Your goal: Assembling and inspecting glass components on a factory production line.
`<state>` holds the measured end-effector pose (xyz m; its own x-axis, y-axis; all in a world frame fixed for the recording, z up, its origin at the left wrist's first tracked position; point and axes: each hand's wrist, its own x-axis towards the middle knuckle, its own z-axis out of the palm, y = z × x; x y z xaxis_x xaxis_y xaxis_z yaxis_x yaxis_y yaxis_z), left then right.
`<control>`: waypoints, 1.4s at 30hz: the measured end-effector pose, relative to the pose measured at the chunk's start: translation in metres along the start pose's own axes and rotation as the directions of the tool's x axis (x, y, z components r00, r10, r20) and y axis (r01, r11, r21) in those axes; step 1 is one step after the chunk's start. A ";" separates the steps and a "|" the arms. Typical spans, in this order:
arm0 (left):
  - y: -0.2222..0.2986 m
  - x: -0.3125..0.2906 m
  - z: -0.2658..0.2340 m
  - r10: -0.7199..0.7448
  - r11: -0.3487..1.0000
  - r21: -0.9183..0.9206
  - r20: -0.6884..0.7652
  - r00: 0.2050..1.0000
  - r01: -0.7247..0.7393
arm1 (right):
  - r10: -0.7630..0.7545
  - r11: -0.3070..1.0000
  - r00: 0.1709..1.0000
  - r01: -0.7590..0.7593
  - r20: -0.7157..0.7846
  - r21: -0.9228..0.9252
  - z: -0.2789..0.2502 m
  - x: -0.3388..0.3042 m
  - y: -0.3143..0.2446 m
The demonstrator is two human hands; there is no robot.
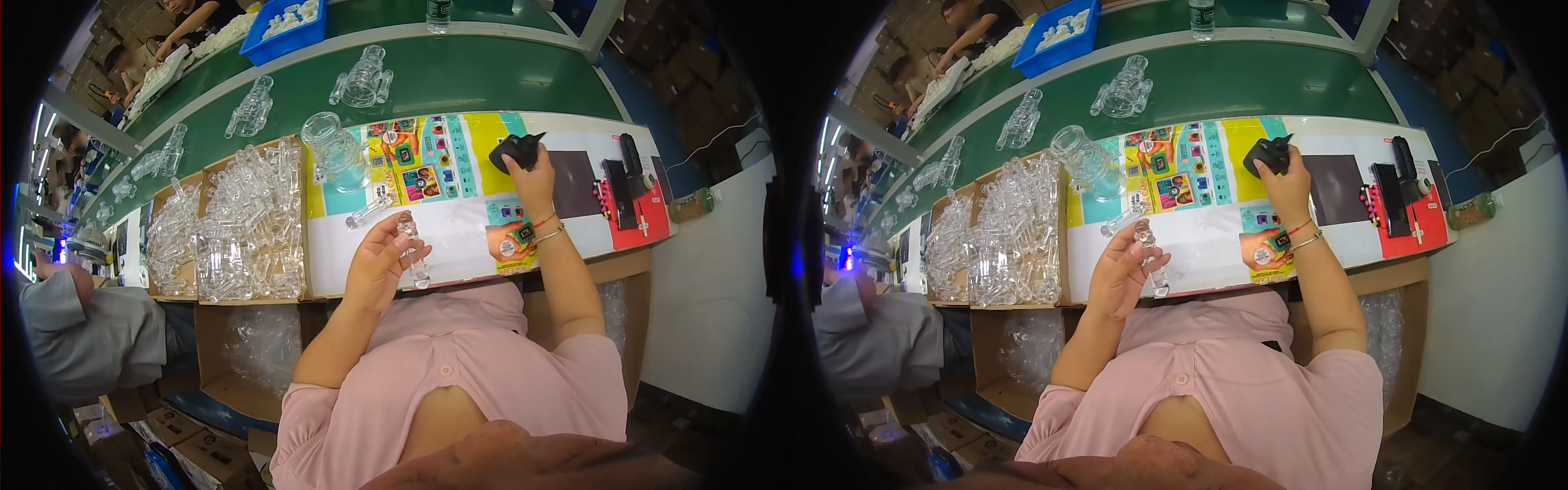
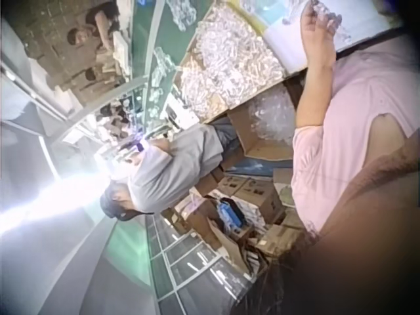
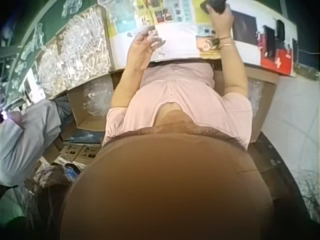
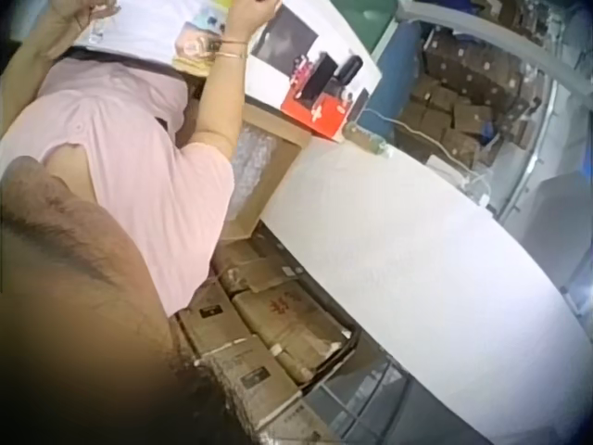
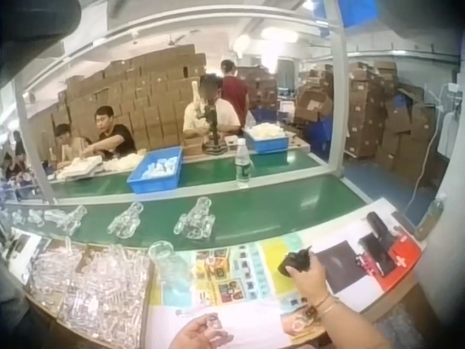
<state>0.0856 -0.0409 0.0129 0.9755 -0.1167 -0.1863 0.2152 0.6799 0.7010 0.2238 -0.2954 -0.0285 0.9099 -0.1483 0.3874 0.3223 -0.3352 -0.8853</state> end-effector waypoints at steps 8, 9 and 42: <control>-0.011 0.013 0.002 -0.099 0.993 -0.069 -0.028 0.995 0.097 | 0.027 0.986 0.999 -0.022 0.031 -0.164 0.001 0.002 0.011; -0.010 0.014 0.003 -0.095 0.993 -0.069 -0.038 0.995 0.092 | -0.089 0.995 0.996 0.088 -0.023 -0.056 0.002 0.001 0.008; 0.028 0.005 0.005 0.569 0.659 0.472 0.195 0.799 -0.585 | -0.091 0.619 0.897 -0.290 0.433 0.730 0.020 -0.083 -0.099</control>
<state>0.0966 -0.0261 0.0351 0.9105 0.1527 0.3842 -0.4075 0.1749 0.8963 0.1218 -0.2314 0.0219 0.8997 0.3007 0.3164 0.1263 0.5146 -0.8481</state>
